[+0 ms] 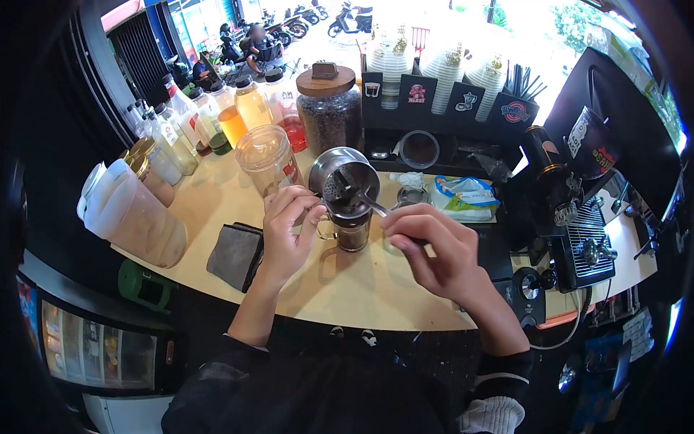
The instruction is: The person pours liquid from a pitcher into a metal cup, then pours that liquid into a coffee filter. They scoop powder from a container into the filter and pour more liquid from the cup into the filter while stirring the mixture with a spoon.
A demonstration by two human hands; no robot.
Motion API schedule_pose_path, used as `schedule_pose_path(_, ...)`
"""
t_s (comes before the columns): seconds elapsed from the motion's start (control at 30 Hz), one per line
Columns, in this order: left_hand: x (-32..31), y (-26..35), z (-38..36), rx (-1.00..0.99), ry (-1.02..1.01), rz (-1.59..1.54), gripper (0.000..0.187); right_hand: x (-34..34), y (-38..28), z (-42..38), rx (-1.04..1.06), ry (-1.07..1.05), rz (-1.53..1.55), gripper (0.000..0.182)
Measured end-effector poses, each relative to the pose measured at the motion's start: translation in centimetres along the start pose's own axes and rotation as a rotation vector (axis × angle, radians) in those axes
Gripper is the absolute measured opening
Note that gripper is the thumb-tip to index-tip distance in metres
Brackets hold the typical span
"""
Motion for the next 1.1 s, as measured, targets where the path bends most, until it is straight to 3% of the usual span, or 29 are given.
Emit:
schedule_pose_path(0.13, -0.4, -0.3, -0.3, 0.044, -0.028, -0.036, 0.010, -0.2, 0.9, 0.0, -0.048, -0.003, 0.001, 0.008)
schedule_pose_path(0.27, -0.3, -0.6, -0.3, 0.046, -0.021, -0.035, 0.010, 0.8, -0.8, -0.1, 0.074, 0.096, 0.004, 0.010)
schedule_pose_path(0.4, -0.1, -0.3, -0.3, 0.040, -0.010, -0.045, 0.010, -0.4, 0.2, -0.5, 0.026, 0.032, -0.008, 0.008)
schedule_pose_path(0.57, 0.3, -0.1, -0.1, 0.014, 0.001, -0.021, 0.011, 0.2, -1.3, -0.2, 0.141, 0.059, -0.052, 0.010)
schedule_pose_path(0.87, 0.2, 0.5, 0.0, -0.034, -0.008, 0.018, 0.011, -1.3, -0.5, -0.6, 0.153, -0.042, -0.128, 0.013)
schedule_pose_path(0.97, -0.2, -0.5, -0.5, 0.016, -0.010, 0.004, 0.009, 0.3, -1.8, -1.0, 0.184, 0.104, -0.095, 0.011)
schedule_pose_path(1.1, -0.2, -0.9, -0.9, 0.039, 0.024, -0.050, 0.010, -0.1, -2.2, -1.8, 0.177, 0.103, -0.069, 0.012)
Point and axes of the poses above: each hand's wrist, its own z-axis towards the middle knuckle, its own x-axis out of the back of the hand, y = z × x, the point moved 9 cm from there along z, towards the middle knuckle, and after that the axes turned 15 degrees about z, right-handed, at the moved point
